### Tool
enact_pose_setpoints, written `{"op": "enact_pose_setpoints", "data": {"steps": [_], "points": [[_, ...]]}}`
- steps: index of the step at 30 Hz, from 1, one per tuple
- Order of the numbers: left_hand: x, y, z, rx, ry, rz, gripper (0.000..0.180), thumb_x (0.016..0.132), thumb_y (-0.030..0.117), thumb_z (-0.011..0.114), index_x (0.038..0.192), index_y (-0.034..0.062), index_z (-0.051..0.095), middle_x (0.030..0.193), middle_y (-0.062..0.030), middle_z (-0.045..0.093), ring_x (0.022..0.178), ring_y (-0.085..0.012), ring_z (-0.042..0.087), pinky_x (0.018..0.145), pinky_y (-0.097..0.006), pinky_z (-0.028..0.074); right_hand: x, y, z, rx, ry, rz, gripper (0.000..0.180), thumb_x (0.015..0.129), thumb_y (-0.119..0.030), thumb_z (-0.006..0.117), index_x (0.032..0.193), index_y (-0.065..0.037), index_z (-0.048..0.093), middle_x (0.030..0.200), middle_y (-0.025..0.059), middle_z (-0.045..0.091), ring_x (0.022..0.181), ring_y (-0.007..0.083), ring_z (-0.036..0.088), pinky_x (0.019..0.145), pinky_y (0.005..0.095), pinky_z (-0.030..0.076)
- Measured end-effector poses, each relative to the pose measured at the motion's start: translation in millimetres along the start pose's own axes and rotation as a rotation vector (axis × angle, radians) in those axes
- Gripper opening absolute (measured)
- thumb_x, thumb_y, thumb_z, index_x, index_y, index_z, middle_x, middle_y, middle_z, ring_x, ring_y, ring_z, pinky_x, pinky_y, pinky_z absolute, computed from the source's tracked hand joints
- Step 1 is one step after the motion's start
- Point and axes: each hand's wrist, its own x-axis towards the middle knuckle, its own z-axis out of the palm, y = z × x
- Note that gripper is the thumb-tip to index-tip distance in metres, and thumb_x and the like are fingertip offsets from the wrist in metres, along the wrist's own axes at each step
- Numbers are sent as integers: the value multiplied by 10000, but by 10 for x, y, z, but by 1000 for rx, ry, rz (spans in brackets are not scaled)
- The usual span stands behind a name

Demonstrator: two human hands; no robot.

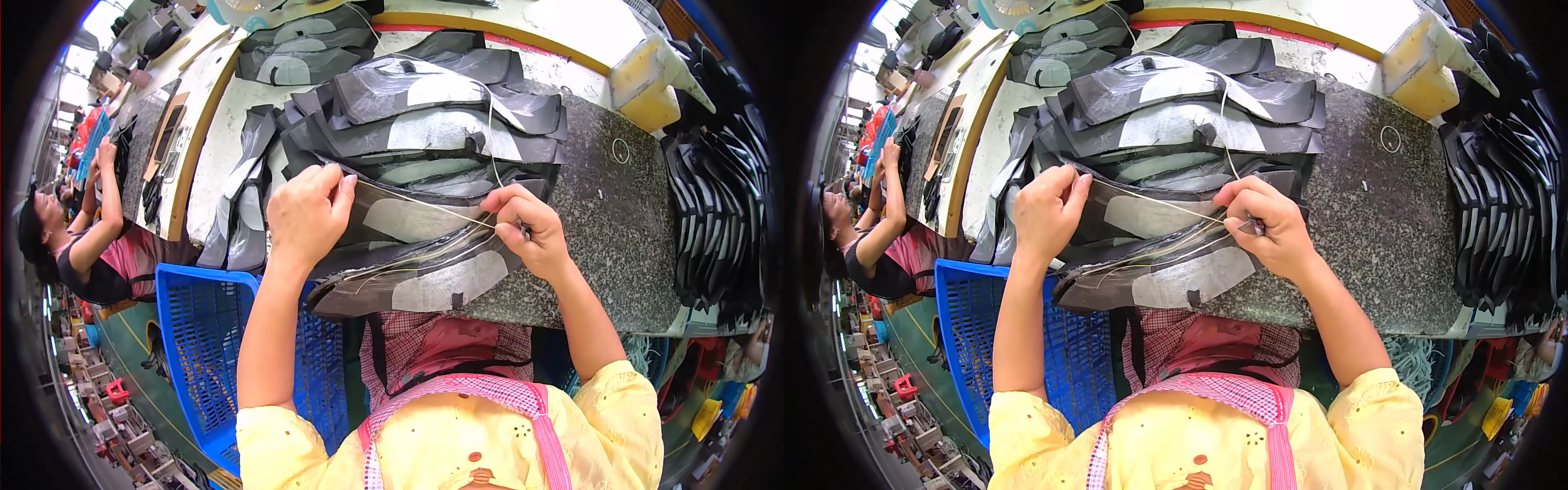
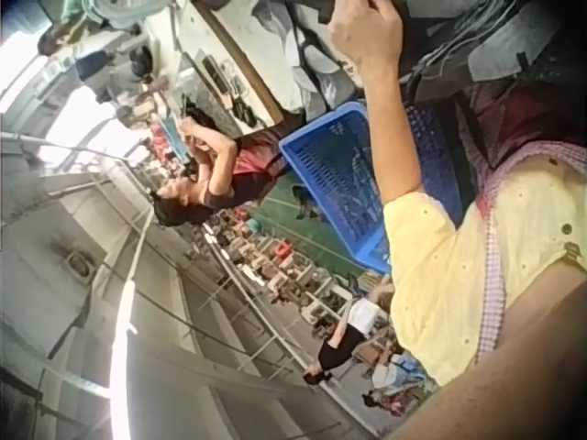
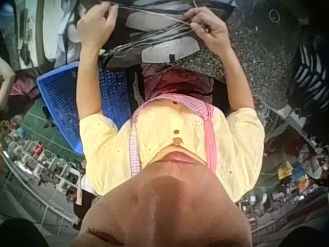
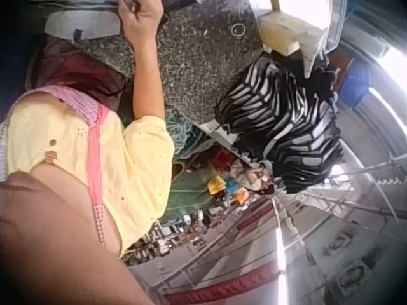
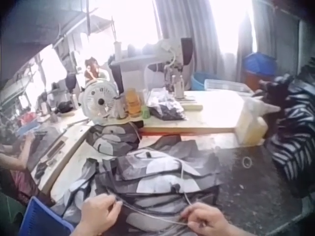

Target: The recorder is manually trimming excess threads from stitched shoe upper components using clippers and then sorting/stacking them.

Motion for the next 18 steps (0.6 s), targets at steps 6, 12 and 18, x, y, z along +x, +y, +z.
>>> {"op": "enact_pose_setpoints", "data": {"steps": [6, 12, 18], "points": [[123, -375, 88, 6, 129, -215, 394, 725, 351, 712, 598, 61, 478, 569, -91, 526, 519, -287, 519, 484, -390, 383, 9, 19, 27, 7, 8, 16, 107, 735, -7, 613, 697, -21, 514, 929, 58, 576, 706, 120, 503, 619, 237, 406], [-13, 318, -83, -32, 610, 355, 75, 795, 98, 627, 785, 37, 585, 771, -71, 581, 671, -223, 562, 599, -328, 436, -1, 74, -16, 8, 21, 28, 94, 731, -10, 609, 722, -26, 517, 913, 52, 579, 730, 139, 527, 647, 244, 416], [-159, 701, 237, -135, -60, 612, 399, 713, 80, 684, 1090, -1, 585, 1063, -135, 584, 983, -310, 566, 860, -376, 467, 18, 101, -54, 59, 68, -26, 106, 790, -69, 617, 742, -14, 540, 864, 57, 576, 683, 104, 508, 609, 231, 405]]}}
